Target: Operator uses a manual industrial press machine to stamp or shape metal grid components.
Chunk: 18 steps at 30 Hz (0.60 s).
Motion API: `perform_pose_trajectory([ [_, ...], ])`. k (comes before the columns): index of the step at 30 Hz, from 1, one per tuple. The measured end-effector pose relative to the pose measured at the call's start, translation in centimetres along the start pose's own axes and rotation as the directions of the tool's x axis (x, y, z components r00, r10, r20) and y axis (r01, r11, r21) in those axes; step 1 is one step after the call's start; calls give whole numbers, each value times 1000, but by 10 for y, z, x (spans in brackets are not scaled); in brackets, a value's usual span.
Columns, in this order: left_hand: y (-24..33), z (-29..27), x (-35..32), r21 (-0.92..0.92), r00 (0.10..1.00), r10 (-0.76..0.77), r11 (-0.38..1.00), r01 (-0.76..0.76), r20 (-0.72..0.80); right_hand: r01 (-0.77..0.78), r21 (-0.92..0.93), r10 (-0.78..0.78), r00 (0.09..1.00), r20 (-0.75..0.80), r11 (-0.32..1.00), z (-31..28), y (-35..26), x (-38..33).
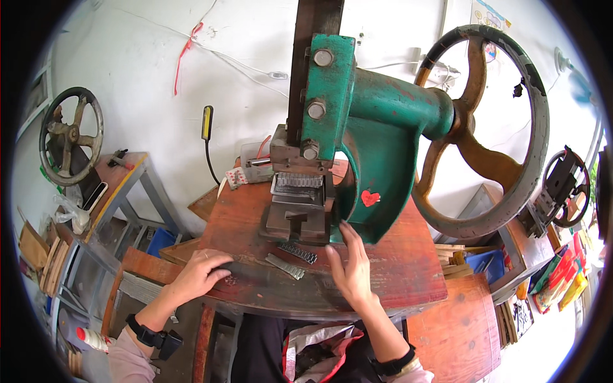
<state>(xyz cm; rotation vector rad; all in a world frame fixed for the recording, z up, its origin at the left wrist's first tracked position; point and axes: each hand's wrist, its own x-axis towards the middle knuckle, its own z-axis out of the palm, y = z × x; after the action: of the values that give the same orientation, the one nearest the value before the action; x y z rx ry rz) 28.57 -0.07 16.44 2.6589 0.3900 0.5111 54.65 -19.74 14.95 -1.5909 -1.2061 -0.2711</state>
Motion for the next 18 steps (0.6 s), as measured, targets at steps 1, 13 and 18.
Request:
perform_pose_trajectory([
  [1, 4, -2, 3, -68, 994, -85, 994, 80, -76, -18, 3, 18, 1000, -8, 1000, -11, 4, -12],
  [13, 32, -8, 168, 42, 948, -183, 979, 200, -259, -117, -396, 126, 992, -4, 911, -54, 28, -58],
  [18, 34, 1, 175, 214, 947, -308, 923, 319, -88, -177, -358, 183, 983, -16, 917, -55, 24, -54],
])
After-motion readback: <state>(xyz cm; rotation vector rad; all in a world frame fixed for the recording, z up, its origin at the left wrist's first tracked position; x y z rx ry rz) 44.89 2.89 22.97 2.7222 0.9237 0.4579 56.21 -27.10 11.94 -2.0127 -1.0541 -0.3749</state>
